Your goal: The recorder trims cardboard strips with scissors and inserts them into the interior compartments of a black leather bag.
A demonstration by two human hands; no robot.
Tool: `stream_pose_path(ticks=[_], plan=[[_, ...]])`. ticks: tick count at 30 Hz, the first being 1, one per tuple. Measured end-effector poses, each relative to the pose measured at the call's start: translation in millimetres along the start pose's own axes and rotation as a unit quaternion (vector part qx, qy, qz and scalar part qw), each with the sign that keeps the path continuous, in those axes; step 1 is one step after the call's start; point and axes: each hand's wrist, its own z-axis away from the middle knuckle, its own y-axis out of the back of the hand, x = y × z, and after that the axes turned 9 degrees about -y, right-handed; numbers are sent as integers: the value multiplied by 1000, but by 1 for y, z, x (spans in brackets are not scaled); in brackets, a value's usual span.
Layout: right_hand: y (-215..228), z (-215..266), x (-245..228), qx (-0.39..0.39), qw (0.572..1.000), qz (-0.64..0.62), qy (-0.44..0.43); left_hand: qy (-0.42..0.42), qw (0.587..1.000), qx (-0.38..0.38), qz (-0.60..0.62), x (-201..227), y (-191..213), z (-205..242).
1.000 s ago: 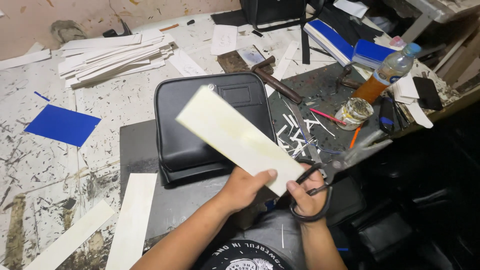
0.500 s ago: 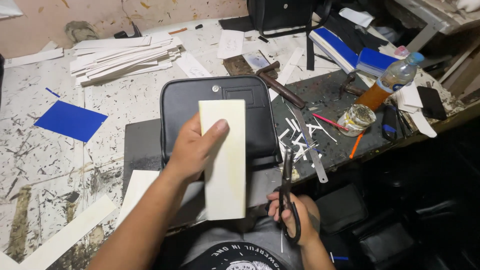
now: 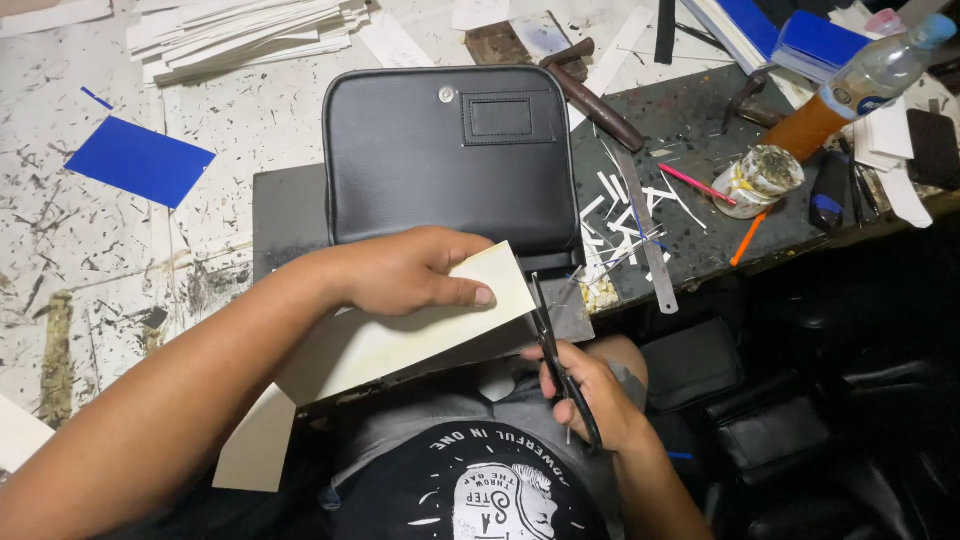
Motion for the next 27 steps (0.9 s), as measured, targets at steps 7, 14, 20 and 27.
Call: stream_pose_path(ticks=[7,14,20,27], plan=[[1,4,-4,7,1000,26,-13,1,1000,6,-1,-2,-1,0],[1,5,-5,9,999,26,-40,3,1000,4,2,-2,0,1],[1,5,-2,15,999,40,-27,-20,1000,2,4,-7,1,2],[1,3,-14,10,998,52,-29,-7,1000,-6,0,-5,3,3]])
